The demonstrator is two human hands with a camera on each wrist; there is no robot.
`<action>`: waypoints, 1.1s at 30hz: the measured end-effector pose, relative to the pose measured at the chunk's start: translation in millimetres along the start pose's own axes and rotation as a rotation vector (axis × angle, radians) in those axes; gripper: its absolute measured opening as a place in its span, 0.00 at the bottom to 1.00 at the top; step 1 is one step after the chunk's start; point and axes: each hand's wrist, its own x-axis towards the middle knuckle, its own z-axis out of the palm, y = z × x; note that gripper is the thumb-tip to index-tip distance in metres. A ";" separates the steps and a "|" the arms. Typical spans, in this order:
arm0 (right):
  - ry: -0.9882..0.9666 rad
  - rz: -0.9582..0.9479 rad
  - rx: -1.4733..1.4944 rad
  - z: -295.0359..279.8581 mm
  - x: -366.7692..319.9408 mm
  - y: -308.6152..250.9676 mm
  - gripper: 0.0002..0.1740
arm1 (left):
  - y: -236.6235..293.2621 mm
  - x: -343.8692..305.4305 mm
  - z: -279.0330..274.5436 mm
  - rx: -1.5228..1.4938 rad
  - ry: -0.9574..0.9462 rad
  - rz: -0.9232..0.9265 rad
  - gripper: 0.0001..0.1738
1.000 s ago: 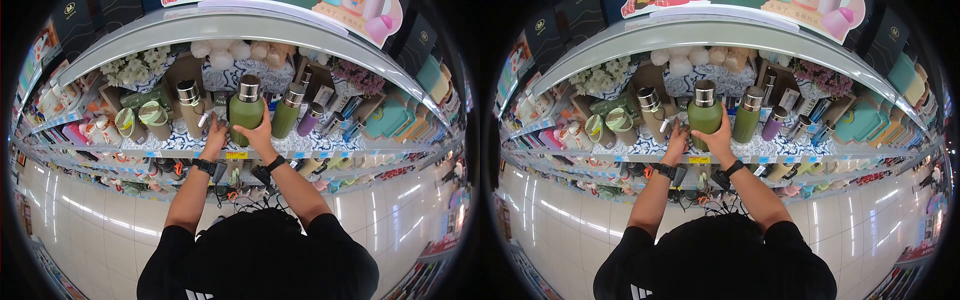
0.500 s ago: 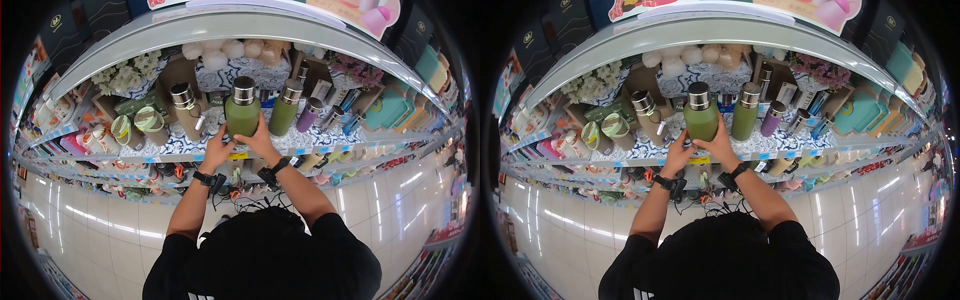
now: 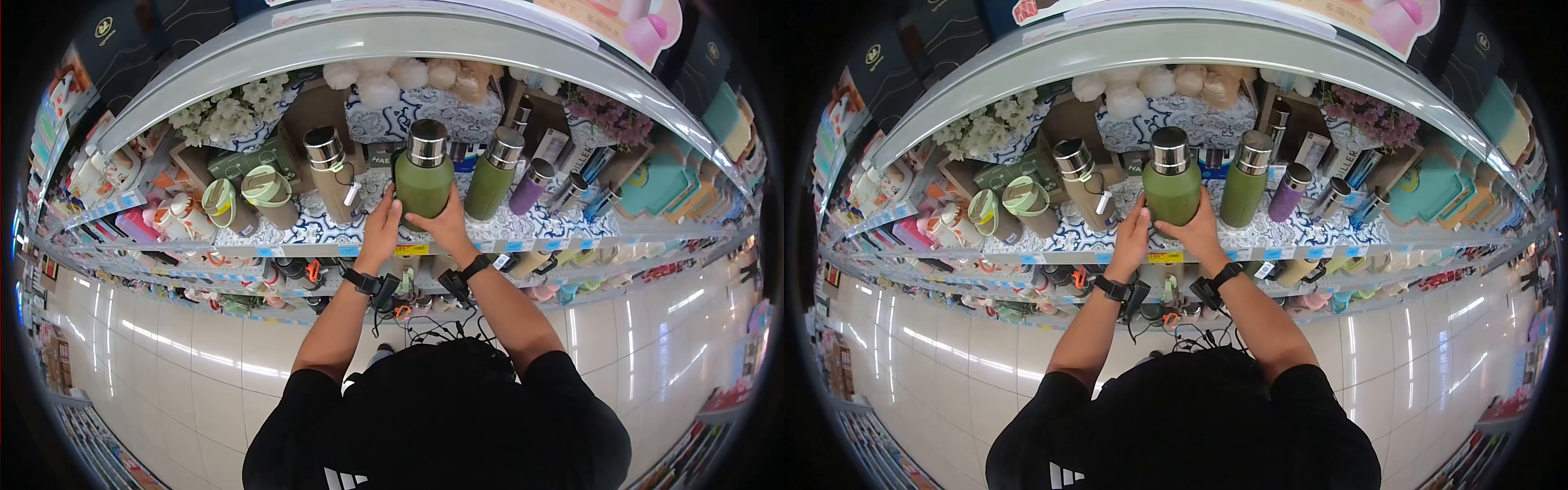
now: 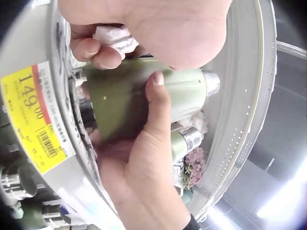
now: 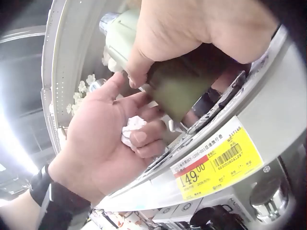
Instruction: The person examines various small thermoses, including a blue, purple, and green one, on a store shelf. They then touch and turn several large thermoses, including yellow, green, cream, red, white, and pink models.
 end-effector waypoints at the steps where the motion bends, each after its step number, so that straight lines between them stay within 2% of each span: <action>1: 0.026 -0.019 -0.036 -0.1 -2.1 -0.6 0.57 | -1.6 -2.5 3.0 -0.006 -0.014 0.008 0.31; 5: 0.110 -0.043 -0.074 5.8 -3.4 -6.4 0.56 | 5.8 -8.5 8.3 0.003 -0.015 0.040 0.32; 8: 0.138 0.010 -0.024 9.8 -2.9 -11.3 0.55 | -16.2 -3.5 2.3 0.065 -0.001 0.055 0.32; 10: 0.162 -0.096 -0.124 10.1 0.2 0.7 0.58 | -18.1 3.5 6.4 0.102 -0.005 0.095 0.33; 12: 0.159 -0.113 -0.108 10.8 2.9 4.0 0.58 | -5.8 -0.9 3.1 -0.038 -0.046 -0.020 0.34; 14: 0.143 -0.073 -0.039 12.7 0.2 4.6 0.58 | -8.3 -0.8 3.6 -0.027 -0.054 0.004 0.34; 18: 0.137 -0.055 -0.089 12.2 -3.2 2.9 0.57 | -9.8 -2.7 1.4 -0.009 -0.045 -0.024 0.32; 21: 0.149 -0.121 -0.149 11.9 -3.2 5.3 0.57 | -10.5 -0.7 3.6 -0.021 -0.050 -0.030 0.32; 26: 0.142 -0.046 -0.092 15.7 -5.1 3.0 0.59 | -3.3 -1.9 4.4 -0.011 -0.020 -0.067 0.32; 29: 0.136 -0.079 -0.124 17.2 -5.1 7.4 0.58 | 5.6 -8.9 4.7 -0.056 -0.003 -0.049 0.30; 31: 0.106 -0.054 -0.141 13.6 -5.7 6.0 0.60 | -2.5 -14.5 4.1 0.003 0.097 -0.043 0.23; 32: 0.093 -0.056 -0.136 11.6 -6.6 1.8 0.60 | -11.2 -18.7 0.7 0.004 0.111 -0.046 0.23; 33: 0.085 -0.031 -0.099 9.7 -8.1 -2.1 0.63 | -19.9 -25.3 -2.5 -0.004 0.200 0.126 0.19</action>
